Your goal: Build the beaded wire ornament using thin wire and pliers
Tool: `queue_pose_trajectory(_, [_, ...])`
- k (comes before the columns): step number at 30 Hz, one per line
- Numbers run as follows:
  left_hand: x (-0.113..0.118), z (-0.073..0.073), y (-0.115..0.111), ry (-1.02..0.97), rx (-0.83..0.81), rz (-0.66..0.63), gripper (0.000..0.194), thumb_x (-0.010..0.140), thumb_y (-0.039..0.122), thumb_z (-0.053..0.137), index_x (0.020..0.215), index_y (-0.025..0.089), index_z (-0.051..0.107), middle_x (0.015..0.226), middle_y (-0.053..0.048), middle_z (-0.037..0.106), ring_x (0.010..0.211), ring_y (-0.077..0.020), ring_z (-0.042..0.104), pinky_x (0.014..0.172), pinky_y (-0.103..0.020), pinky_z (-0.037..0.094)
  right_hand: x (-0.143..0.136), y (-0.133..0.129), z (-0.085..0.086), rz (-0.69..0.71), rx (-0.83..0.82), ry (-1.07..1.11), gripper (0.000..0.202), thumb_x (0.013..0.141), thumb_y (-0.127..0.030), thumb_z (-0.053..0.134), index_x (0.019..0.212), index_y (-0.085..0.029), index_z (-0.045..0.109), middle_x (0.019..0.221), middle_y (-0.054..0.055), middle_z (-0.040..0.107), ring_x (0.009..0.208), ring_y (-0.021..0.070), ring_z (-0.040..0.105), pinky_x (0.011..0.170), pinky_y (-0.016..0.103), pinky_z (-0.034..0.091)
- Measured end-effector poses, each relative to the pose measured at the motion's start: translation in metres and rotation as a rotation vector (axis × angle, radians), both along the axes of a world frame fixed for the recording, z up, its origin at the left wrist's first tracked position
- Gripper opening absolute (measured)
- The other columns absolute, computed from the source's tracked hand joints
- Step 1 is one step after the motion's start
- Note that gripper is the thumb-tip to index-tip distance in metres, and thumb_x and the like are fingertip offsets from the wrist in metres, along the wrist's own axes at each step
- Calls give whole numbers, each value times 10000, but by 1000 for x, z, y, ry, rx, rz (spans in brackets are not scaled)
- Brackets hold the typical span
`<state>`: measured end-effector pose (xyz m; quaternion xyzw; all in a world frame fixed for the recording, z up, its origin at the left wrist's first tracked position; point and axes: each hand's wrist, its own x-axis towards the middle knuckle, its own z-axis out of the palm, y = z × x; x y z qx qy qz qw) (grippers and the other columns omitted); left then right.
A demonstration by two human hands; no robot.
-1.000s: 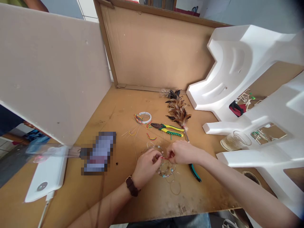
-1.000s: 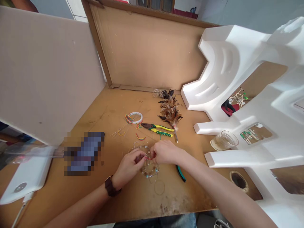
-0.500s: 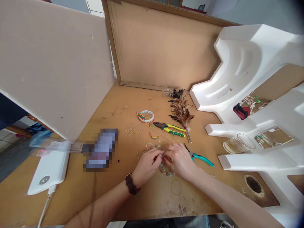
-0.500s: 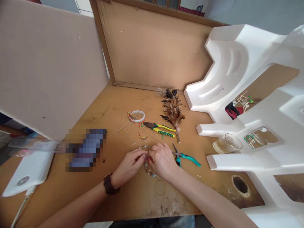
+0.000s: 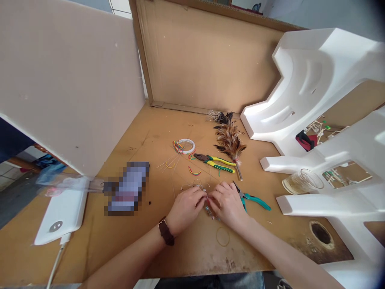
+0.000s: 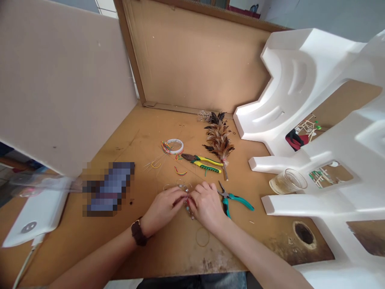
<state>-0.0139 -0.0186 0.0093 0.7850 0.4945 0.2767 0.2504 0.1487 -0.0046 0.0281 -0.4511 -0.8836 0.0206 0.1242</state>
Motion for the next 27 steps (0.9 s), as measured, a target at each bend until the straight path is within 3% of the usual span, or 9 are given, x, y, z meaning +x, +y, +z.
queue_pose_trajectory(8, [2, 2, -1, -164, -78, 40, 94, 741, 153, 449, 732, 187, 535, 662, 23, 525, 576, -100, 445, 550, -205, 344, 2, -1, 8, 51, -129, 85, 92, 788, -192, 511, 709, -172, 554, 678, 8, 597, 674, 130, 476, 656, 271, 265])
queue_pose_trajectory(17, [3, -8, 2, -456, -266, 66, 97, 784, 221, 464, 775, 156, 535, 618, 20, 526, 547, -82, 465, 521, -182, 377, 7, -1, 12, 1, -267, 150, 127, 762, -124, 494, 791, -187, 602, 717, 20, 617, 677, 133, 531, 621, 221, 353])
queue_pose_trajectory(22, [0, -6, 3, -408, -231, 68, 115, 788, 231, 471, 786, 162, 563, 655, 9, 544, 575, -89, 473, 541, -186, 386, 10, -2, 19, -1, -345, 183, 196, 789, -130, 464, 863, -192, 634, 775, 37, 645, 744, 149, 558, 669, 237, 386])
queue_pose_trajectory(27, [0, -5, 3, -359, -175, 69, 123, 792, 215, 463, 774, 172, 577, 700, -5, 565, 595, -97, 479, 556, -194, 385, 14, 1, 22, -52, -685, 434, 237, 744, -146, 448, 852, -177, 657, 737, 6, 642, 614, 108, 537, 575, 210, 400])
